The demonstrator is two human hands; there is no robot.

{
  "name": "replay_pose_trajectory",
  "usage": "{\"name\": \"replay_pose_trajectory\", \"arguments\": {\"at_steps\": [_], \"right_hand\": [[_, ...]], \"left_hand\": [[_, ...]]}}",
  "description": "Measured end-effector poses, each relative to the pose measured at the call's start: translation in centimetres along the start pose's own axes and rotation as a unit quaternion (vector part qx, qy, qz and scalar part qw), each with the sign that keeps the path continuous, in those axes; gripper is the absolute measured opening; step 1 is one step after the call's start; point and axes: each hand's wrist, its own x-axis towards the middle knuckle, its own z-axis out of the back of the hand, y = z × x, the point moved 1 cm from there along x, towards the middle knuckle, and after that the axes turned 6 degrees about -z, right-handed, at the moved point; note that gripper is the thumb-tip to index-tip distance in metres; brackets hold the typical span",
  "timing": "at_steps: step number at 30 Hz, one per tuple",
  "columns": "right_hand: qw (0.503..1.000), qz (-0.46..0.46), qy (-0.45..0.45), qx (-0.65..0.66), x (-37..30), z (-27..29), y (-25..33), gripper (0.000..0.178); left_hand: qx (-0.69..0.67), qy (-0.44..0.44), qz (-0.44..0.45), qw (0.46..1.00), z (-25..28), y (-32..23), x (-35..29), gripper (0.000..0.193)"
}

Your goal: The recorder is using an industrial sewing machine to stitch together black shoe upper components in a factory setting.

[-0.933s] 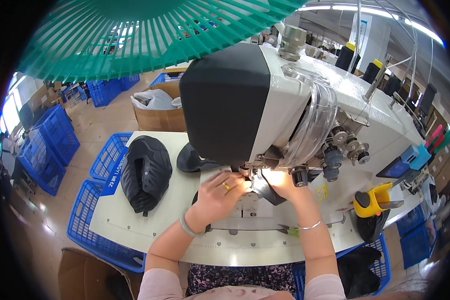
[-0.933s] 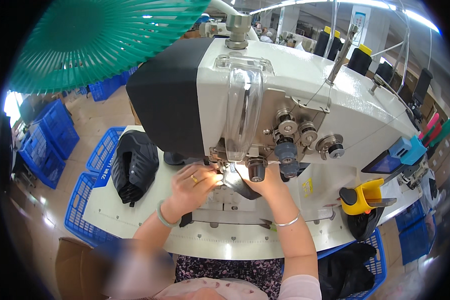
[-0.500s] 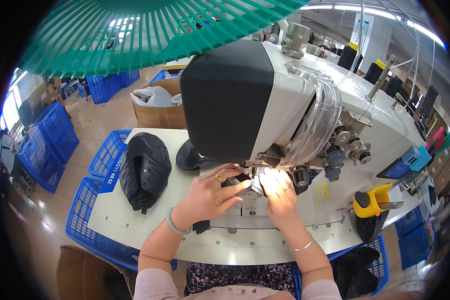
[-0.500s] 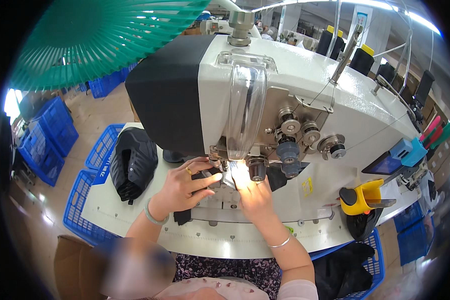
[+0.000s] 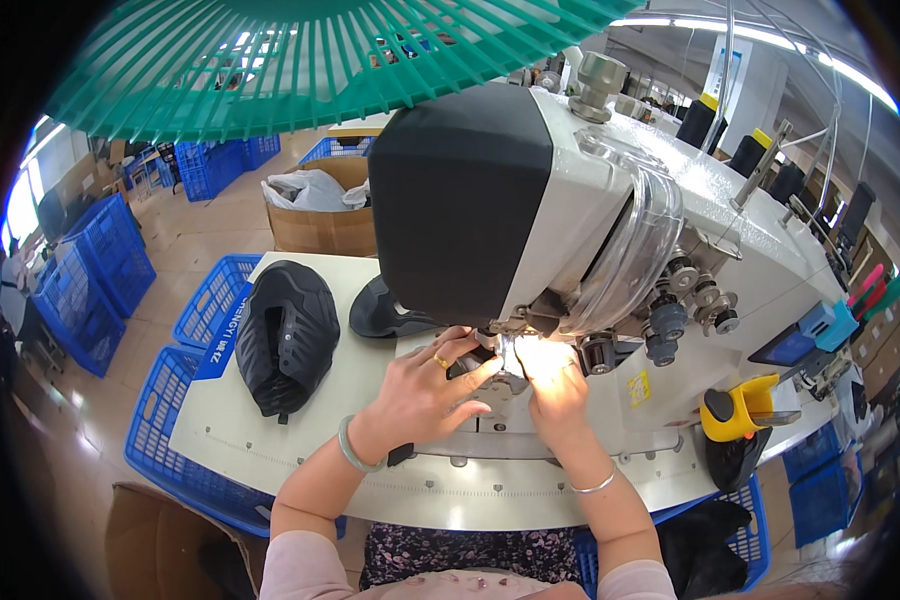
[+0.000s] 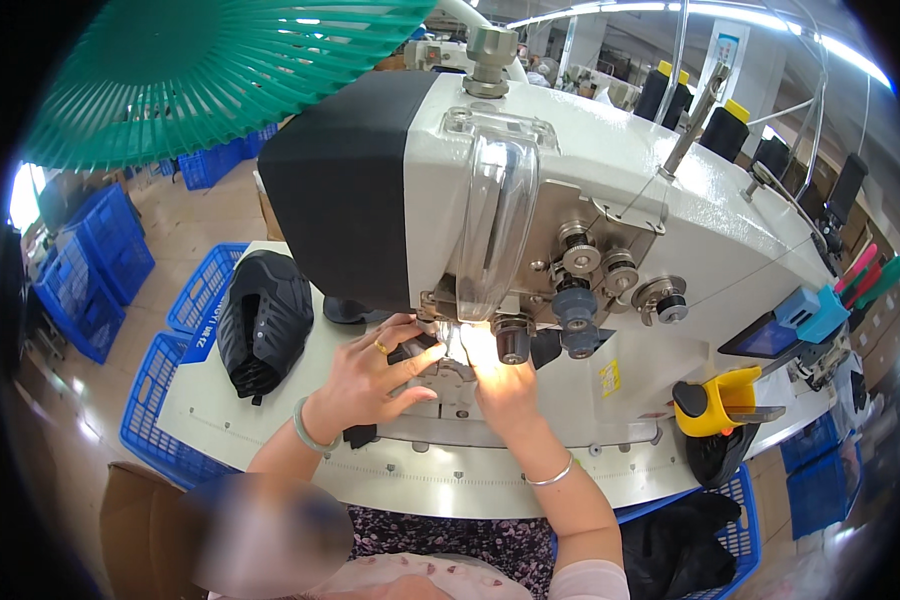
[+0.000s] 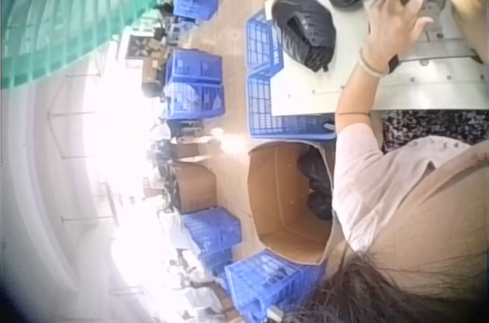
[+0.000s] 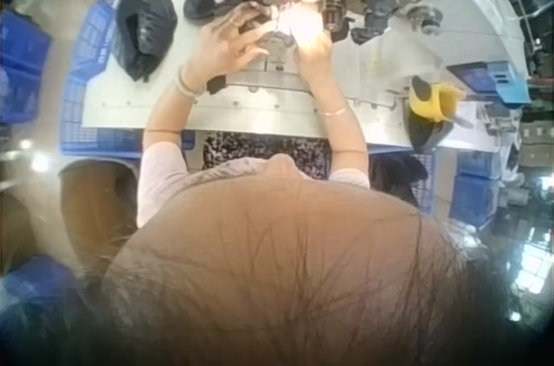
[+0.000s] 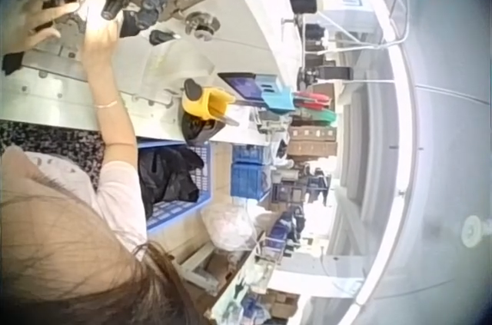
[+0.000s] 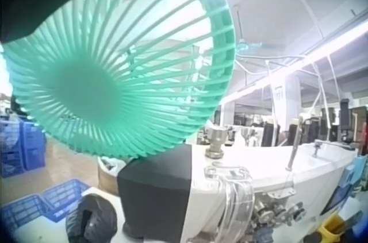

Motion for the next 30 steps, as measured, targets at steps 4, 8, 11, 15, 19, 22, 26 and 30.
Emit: {"name": "replay_pose_trajectory", "arguments": {"at_steps": [4, 8, 11, 15, 19, 22, 26, 30], "right_hand": [[1.000, -0.010, 0.007, 0.004, 0.2, -0.2, -0.2, 0.040], [0.998, -0.038, 0.041, 0.016, -0.1, -0.2, -0.9, 0.048], [0.994, -0.067, 0.089, 0.013, -0.2, 0.0, -1.4, 0.053], [0.987, -0.098, 0.121, 0.034, -0.4, 0.1, -1.5, 0.055], [0.990, -0.085, 0.110, 0.016, -0.9, 0.0, -2.0, 0.057], [0.993, -0.076, 0.086, -0.022, -1.4, -1.0, -3.6, 0.048], [0.966, -0.196, 0.124, -0.118, -1.7, -2.8, -5.8, 0.034], [0.913, -0.270, 0.250, -0.179, -1.2, -1.2, -4.6, 0.026]], "left_hand": [[-0.007, -0.022, -0.002, 1.000, -0.2, 0.3, 0.0, 0.049], [-0.038, -0.052, 0.010, 0.998, -0.3, 0.6, 0.0, 0.045], [-0.064, -0.072, 0.024, 0.995, -0.6, 0.7, -0.1, 0.039], [-0.136, -0.138, 0.053, 0.980, -1.4, 1.7, -0.5, 0.030], [-0.164, -0.178, 0.212, 0.947, -2.6, 3.6, -0.4, 0.024], [-0.565, -0.103, 0.438, 0.691, -5.0, 5.5, 0.7, 0.028], [-0.256, -0.170, 0.275, 0.911, -7.6, 5.5, 2.7, 0.037], [-0.207, -0.366, 0.243, 0.874, -3.4, 8.6, 3.7, 0.029]]}}
